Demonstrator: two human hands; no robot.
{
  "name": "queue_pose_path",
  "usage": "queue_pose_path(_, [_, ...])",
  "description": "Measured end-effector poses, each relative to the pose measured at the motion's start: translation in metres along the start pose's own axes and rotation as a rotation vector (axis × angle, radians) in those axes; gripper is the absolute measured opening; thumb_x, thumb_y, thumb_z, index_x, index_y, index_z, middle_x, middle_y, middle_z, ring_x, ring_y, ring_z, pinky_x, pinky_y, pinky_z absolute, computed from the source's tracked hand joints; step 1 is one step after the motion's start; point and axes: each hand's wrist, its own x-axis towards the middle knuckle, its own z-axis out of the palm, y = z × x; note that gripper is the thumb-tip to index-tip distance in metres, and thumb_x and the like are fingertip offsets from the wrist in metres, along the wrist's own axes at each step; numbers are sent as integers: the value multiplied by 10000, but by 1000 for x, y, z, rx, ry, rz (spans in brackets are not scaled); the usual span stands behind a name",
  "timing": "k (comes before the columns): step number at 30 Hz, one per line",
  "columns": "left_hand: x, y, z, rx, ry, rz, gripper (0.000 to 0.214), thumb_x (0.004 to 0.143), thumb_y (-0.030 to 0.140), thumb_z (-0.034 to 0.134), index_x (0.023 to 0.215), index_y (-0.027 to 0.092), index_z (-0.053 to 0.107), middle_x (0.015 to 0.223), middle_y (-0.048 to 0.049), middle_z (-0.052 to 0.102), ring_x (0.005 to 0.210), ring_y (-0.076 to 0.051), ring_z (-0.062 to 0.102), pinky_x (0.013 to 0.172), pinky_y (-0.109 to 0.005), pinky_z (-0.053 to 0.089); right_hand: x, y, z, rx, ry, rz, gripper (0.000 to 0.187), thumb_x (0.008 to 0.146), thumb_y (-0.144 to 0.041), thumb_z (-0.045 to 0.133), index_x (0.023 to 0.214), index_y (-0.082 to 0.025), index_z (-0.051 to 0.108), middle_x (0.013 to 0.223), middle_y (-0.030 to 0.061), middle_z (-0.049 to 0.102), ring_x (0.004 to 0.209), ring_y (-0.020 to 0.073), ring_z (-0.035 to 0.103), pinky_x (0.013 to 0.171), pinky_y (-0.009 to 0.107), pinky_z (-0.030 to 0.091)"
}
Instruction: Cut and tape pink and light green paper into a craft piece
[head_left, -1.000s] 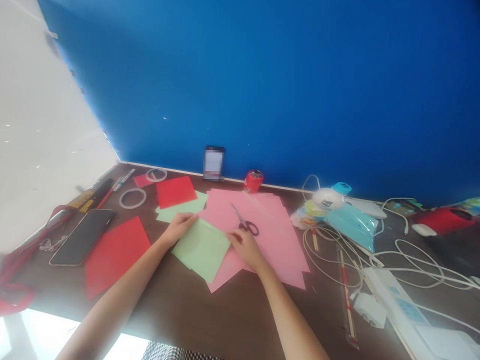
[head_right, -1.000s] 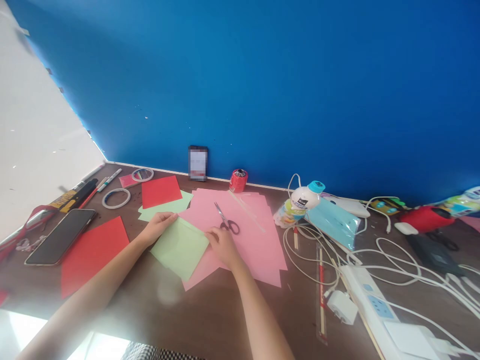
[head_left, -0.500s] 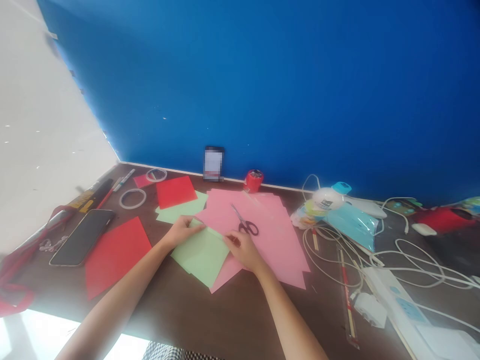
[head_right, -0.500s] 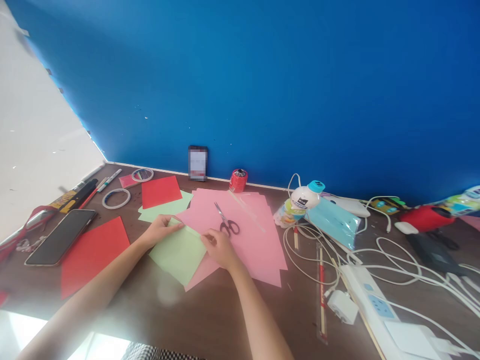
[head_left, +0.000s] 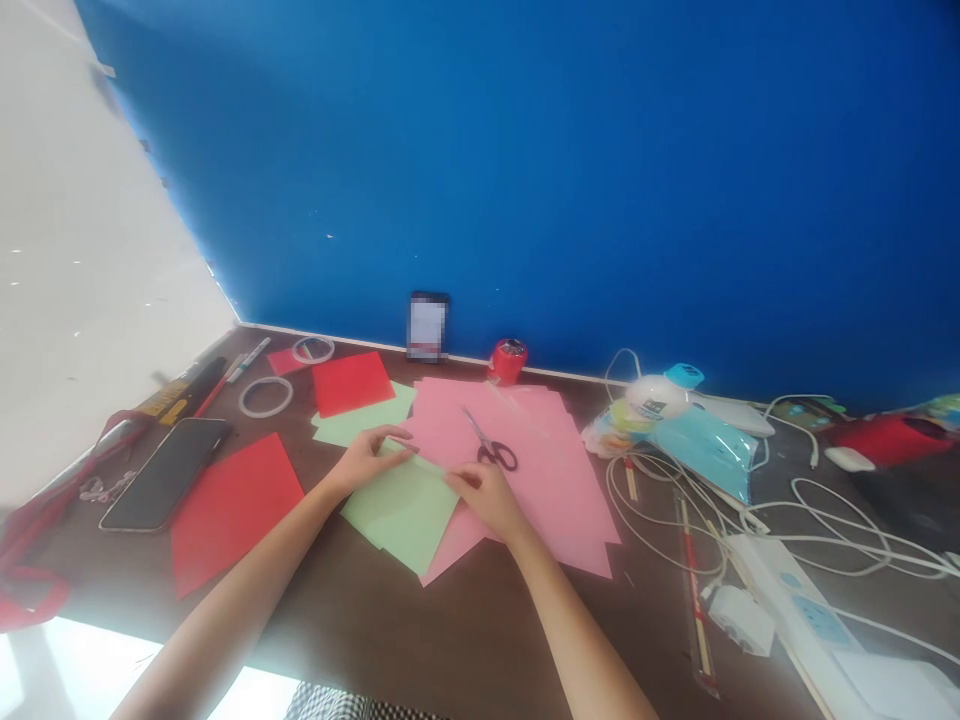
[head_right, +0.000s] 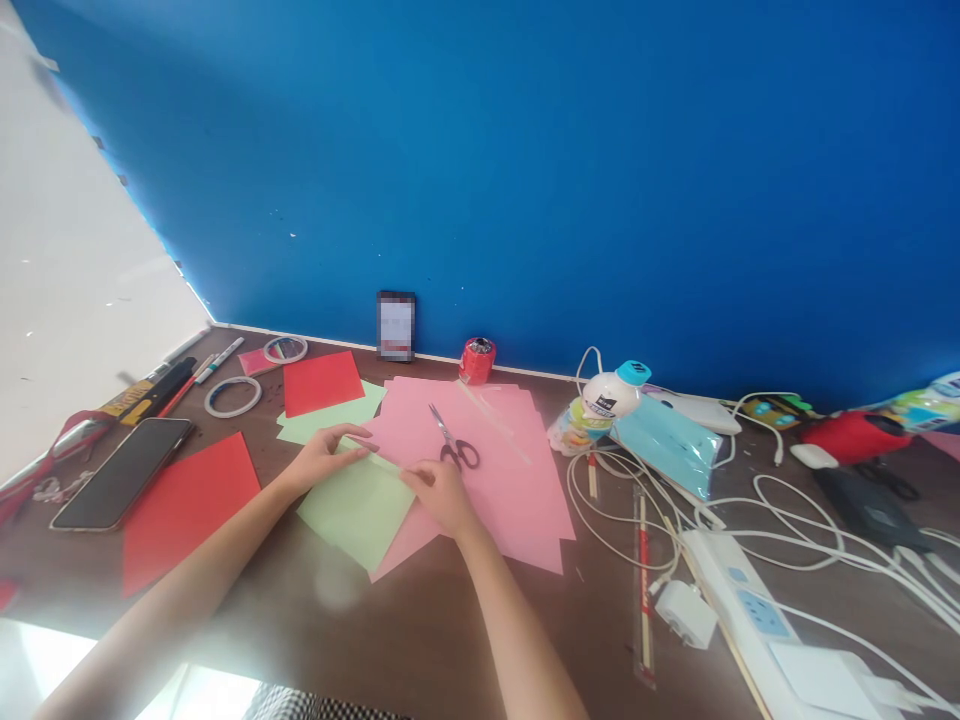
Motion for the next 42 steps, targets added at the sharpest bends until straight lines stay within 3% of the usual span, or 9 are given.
queue_pose_path(3, [-1,4,1,71,-23,27,312,677,415,666,883,181,674,952,-65,686,926,-224,601,842,-323,447,-1,-1,1,15,-40,1,229,766,-359,549,704,-179,677,765,34,677,726,173,585,695,287,431])
queue_pose_path(7, [-1,2,1,101,-23,-2,238,674,404,662,756,183,694,871,-48,698,828,-202,625,800,-306,465,-2,-3,0,21,-35,-14,252,774,-376,530,715,-179,675,753,32,666,721,170,575,677,280,422])
queue_pose_path(13, [1,-1,-4,78,5,-12,258,679,410,648,766,174,702,870,-60,698,804,-205,629,735,-298,492,0,-3,-4,-24,25,-66,330,795,-412,486,643,-170,651,625,2,604,619,139,506,648,275,393])
queue_pose_path(21, [1,-3,-4,82,10,-27,238,676,401,661,763,184,700,865,-46,697,801,-195,626,745,-293,487,-2,-4,-4,-39,8,-18,263,783,-380,525,716,-181,683,710,25,659,685,161,528,662,283,399])
queue_pose_path(28, [2,-3,-7,99,-57,-26,229,682,394,654,768,186,694,908,-47,686,844,-199,619,782,-303,478,-2,-4,-6,-83,3,4,245,781,-384,541,737,-194,689,806,41,687,762,184,539,722,311,408])
queue_pose_path(33, [2,-3,-7,158,-94,15,223,701,384,637,812,203,706,917,-37,695,880,-200,616,814,-297,467,-3,-4,-4,-87,2,-20,243,785,-373,535,721,-191,682,786,39,686,740,175,548,703,303,412])
queue_pose_path(38, [1,-2,-4,186,-104,-8,229,704,400,628,749,191,709,822,-39,707,790,-196,630,713,-277,494,-3,-2,0,-70,5,-43,227,799,-357,517,732,-184,646,761,24,663,716,156,549,673,278,406])
queue_pose_path(42, [2,-3,-4,180,-104,10,213,707,381,628,747,183,698,826,-40,701,794,-186,631,727,-266,491,-2,-1,3,-42,-1,-56,255,828,-363,473,719,-179,613,719,10,633,685,143,535,643,262,399])
